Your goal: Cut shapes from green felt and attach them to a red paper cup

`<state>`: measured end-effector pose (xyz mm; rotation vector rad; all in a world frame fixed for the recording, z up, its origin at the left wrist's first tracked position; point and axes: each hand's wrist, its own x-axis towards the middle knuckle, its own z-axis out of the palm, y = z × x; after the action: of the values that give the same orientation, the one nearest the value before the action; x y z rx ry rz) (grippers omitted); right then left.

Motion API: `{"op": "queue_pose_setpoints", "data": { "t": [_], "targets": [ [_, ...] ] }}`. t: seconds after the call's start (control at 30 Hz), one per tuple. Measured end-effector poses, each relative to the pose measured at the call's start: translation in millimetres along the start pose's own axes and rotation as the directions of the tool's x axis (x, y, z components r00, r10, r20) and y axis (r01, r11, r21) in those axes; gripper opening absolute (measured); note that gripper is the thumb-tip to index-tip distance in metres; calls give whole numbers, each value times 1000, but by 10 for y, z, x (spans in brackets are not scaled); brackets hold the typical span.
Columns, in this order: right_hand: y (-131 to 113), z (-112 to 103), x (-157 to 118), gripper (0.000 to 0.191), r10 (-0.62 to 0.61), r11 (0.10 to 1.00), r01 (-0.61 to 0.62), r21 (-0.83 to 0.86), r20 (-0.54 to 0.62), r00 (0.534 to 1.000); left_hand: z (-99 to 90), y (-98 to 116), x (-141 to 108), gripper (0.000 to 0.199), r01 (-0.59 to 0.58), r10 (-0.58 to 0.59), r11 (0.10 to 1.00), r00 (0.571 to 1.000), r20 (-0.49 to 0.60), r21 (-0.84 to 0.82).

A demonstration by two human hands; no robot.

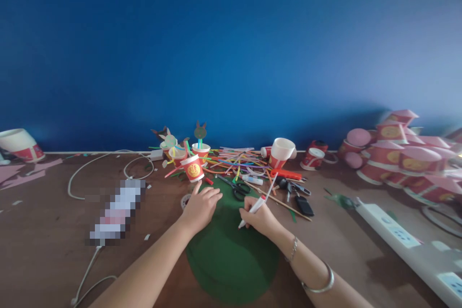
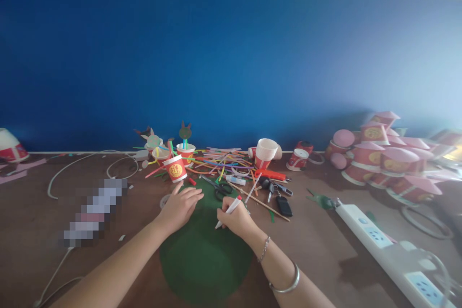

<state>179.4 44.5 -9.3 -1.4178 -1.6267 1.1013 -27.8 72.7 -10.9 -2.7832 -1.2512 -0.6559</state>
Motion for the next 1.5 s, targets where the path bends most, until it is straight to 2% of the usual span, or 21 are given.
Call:
{"op": "queue_pose_setpoints", "data": {
  "t": [0.2, 0.6, 1.5],
  "targets": [
    [0, -5, 5, 22, -5, 998, 0, -62, -90, 996, 16, -10, -4, 33, -3, 3, 1000, 1000, 3, -5],
    [-10, -27, 20, 21, -25, 997, 15, -70, -152, 988, 12, -5, -5, 33, -2, 2, 1000, 1000, -1, 0],
    [-54, -48, 21, 17, 26, 999, -29, -29, -101, 995, 5, -10, -7, 32, 3, -3, 1000, 1000, 6, -8]
  ]
}}
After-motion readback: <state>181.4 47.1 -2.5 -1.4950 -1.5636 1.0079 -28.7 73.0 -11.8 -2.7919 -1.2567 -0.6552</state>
